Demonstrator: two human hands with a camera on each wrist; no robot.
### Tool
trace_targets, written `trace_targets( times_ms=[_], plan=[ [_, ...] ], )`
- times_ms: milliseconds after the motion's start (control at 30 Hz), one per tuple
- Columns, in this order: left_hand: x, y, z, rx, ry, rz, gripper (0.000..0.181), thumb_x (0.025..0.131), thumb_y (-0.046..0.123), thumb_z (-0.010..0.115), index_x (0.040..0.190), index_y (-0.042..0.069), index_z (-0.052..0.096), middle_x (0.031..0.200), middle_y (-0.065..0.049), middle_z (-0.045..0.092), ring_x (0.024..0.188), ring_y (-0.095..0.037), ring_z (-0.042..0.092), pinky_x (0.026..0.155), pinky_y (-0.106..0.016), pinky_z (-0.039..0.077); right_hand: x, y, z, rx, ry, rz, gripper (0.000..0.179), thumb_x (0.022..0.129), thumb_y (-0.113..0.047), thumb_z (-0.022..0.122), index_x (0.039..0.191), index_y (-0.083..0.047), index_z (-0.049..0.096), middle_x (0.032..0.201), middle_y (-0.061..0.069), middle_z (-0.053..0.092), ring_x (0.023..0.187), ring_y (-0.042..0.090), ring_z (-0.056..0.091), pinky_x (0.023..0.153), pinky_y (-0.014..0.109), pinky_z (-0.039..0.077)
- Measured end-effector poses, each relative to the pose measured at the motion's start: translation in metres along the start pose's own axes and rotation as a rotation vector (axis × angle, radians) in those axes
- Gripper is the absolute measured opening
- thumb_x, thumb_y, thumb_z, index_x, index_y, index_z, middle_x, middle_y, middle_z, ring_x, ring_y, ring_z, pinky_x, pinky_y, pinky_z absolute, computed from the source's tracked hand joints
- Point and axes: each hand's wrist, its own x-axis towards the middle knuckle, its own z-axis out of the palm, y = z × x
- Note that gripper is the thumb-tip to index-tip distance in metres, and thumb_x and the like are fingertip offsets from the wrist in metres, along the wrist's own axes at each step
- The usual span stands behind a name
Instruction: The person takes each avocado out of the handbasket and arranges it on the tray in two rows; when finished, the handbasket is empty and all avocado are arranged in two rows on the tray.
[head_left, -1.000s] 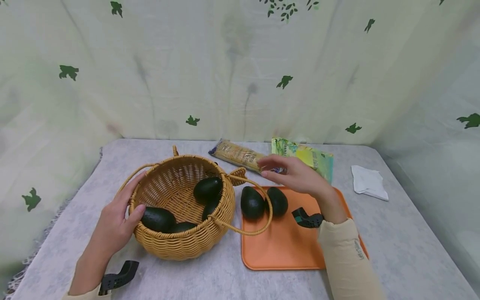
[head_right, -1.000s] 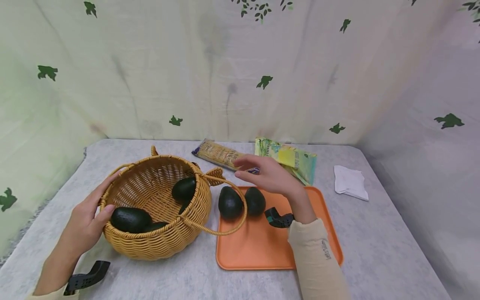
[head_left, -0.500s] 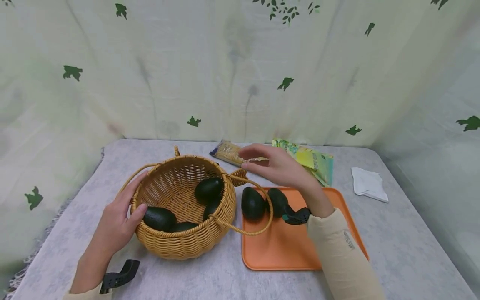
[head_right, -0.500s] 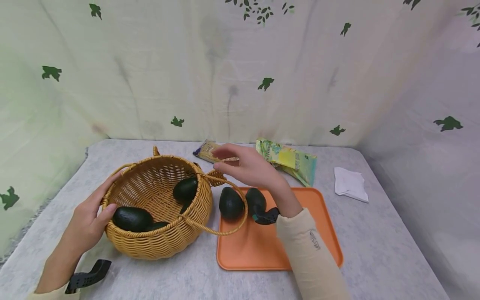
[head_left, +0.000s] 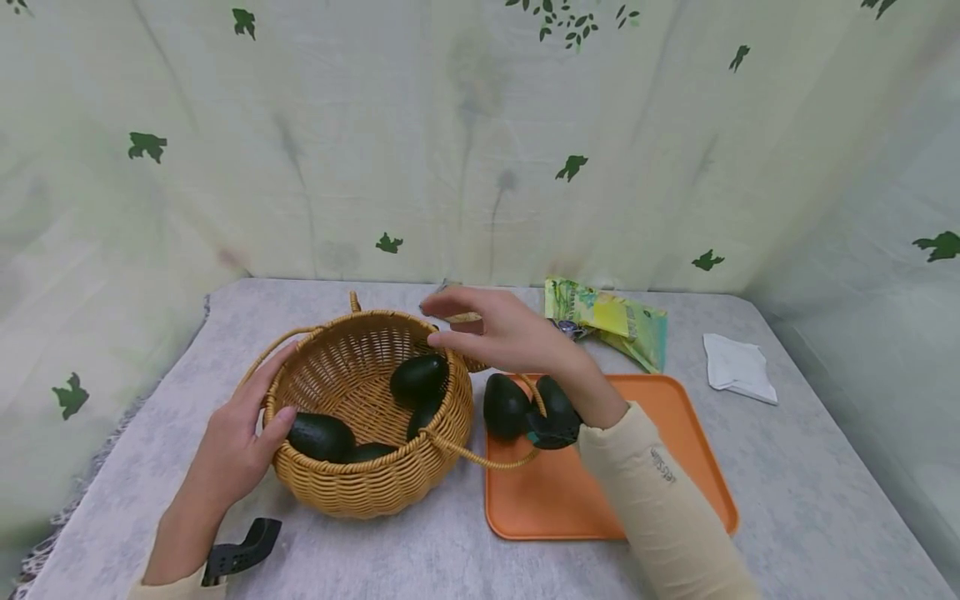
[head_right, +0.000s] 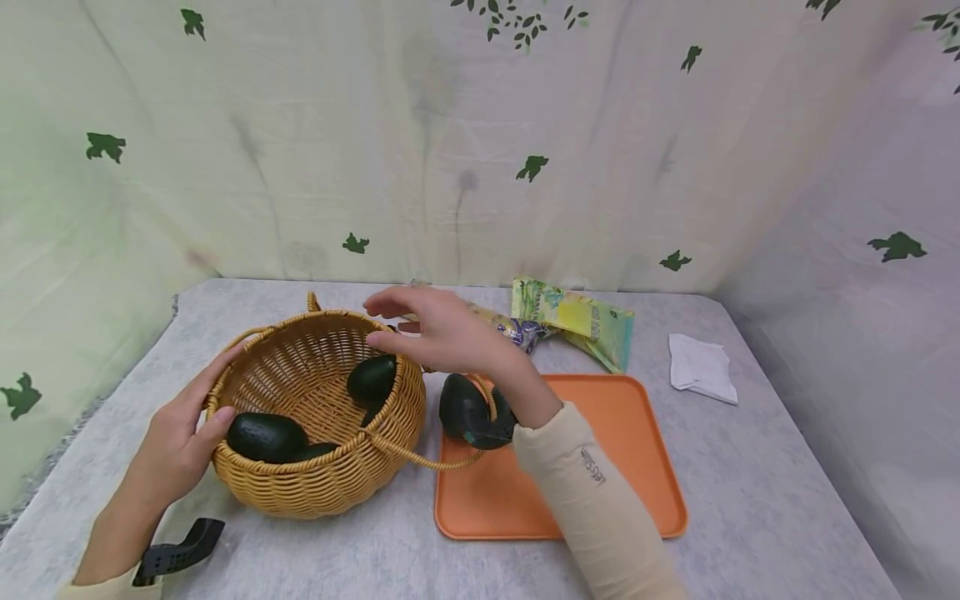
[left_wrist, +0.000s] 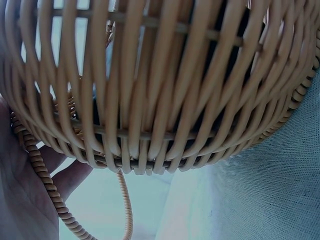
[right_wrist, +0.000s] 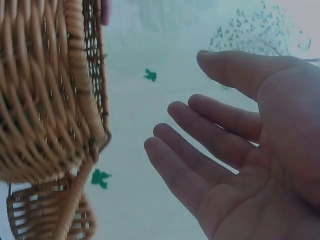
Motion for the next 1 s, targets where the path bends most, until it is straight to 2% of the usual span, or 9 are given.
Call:
trace_targets(
  times_ms=[100,167,200,267,400,500,800,900,1000],
  plan=[
    [0.000,0.000,0.000,0.007,-0.009,-0.014,0.072,0.099,0.022,0.059,0.164,0.031,0.030,0.161,-0.012,0.044,0.133,-0.047,0.052,0.110,-0.026,0.037,0.008,-0.003,0.005,-0.008,-0.032,-0.018,0.045,0.102,-0.024,0.065,0.144,-0.009,0.056,0.144,0.006,0.059,0.135,0.020,0.056,0.109,0.036,0.048],
    [0.000,0.000,0.000,0.011,-0.015,-0.022,0.072,0.099,0.023,0.059,0.164,0.031,0.030,0.161,-0.012,0.044,0.133,-0.047,0.052,0.108,-0.048,0.043,0.014,-0.005,0.009,-0.044,-0.048,-0.033,0.046,0.102,-0.025,0.064,0.144,-0.008,0.056,0.143,0.007,0.060,0.134,0.020,0.057,0.110,0.035,0.047],
    [0.000,0.001,0.000,0.012,-0.016,-0.023,0.072,0.099,0.023,0.059,0.164,0.030,0.030,0.161,-0.013,0.044,0.133,-0.047,0.053,0.107,-0.053,0.044,0.016,-0.005,0.012,-0.068,-0.052,-0.039,0.045,0.102,-0.026,0.064,0.144,-0.008,0.057,0.142,0.006,0.060,0.133,0.019,0.057,0.109,0.034,0.048],
    [0.000,0.000,0.000,0.014,-0.016,-0.020,0.072,0.099,0.023,0.059,0.164,0.030,0.030,0.161,-0.013,0.044,0.133,-0.047,0.053,0.108,-0.047,0.043,0.021,-0.006,0.016,-0.114,-0.057,-0.046,0.045,0.102,-0.027,0.065,0.143,-0.009,0.058,0.140,0.004,0.062,0.130,0.016,0.059,0.107,0.030,0.049],
    [0.000,0.000,0.001,0.017,-0.007,-0.004,0.072,0.098,0.022,0.060,0.164,0.028,0.031,0.160,-0.014,0.045,0.131,-0.047,0.054,0.103,-0.008,0.027,0.027,-0.006,0.024,-0.182,-0.077,-0.044,0.045,0.102,-0.030,0.065,0.142,-0.011,0.059,0.139,0.003,0.064,0.124,0.013,0.062,0.101,0.027,0.050],
    [0.000,-0.001,0.001,0.016,-0.003,0.006,0.072,0.098,0.022,0.060,0.164,0.027,0.032,0.159,-0.014,0.046,0.129,-0.047,0.056,0.096,0.000,0.022,0.032,-0.006,0.029,-0.207,-0.110,-0.037,0.045,0.103,-0.030,0.064,0.143,-0.011,0.058,0.139,0.002,0.064,0.123,0.014,0.062,0.101,0.029,0.050],
    [0.000,-0.001,0.001,0.010,0.002,0.008,0.072,0.098,0.021,0.060,0.164,0.027,0.031,0.160,-0.014,0.045,0.129,-0.047,0.055,0.097,0.000,0.021,0.046,-0.010,0.043,-0.263,-0.188,-0.017,0.049,0.103,-0.033,0.063,0.146,-0.012,0.056,0.140,0.002,0.064,0.119,0.013,0.063,0.100,0.026,0.049],
    [0.000,-0.001,0.000,0.011,0.004,0.008,0.071,0.098,0.021,0.059,0.164,0.028,0.031,0.160,-0.013,0.045,0.132,-0.047,0.053,0.100,-0.002,0.021,0.050,-0.014,0.047,-0.258,-0.197,-0.010,0.050,0.103,-0.034,0.063,0.146,-0.012,0.056,0.141,0.002,0.064,0.123,0.013,0.062,0.102,0.025,0.048],
    [0.000,0.000,0.000,0.016,-0.003,-0.002,0.071,0.099,0.022,0.059,0.164,0.028,0.031,0.160,-0.013,0.044,0.133,-0.047,0.052,0.110,-0.021,0.034,0.054,-0.017,0.051,-0.249,-0.202,-0.016,0.049,0.103,-0.034,0.063,0.146,-0.011,0.056,0.141,0.002,0.064,0.126,0.013,0.061,0.104,0.026,0.048]
  ],
)
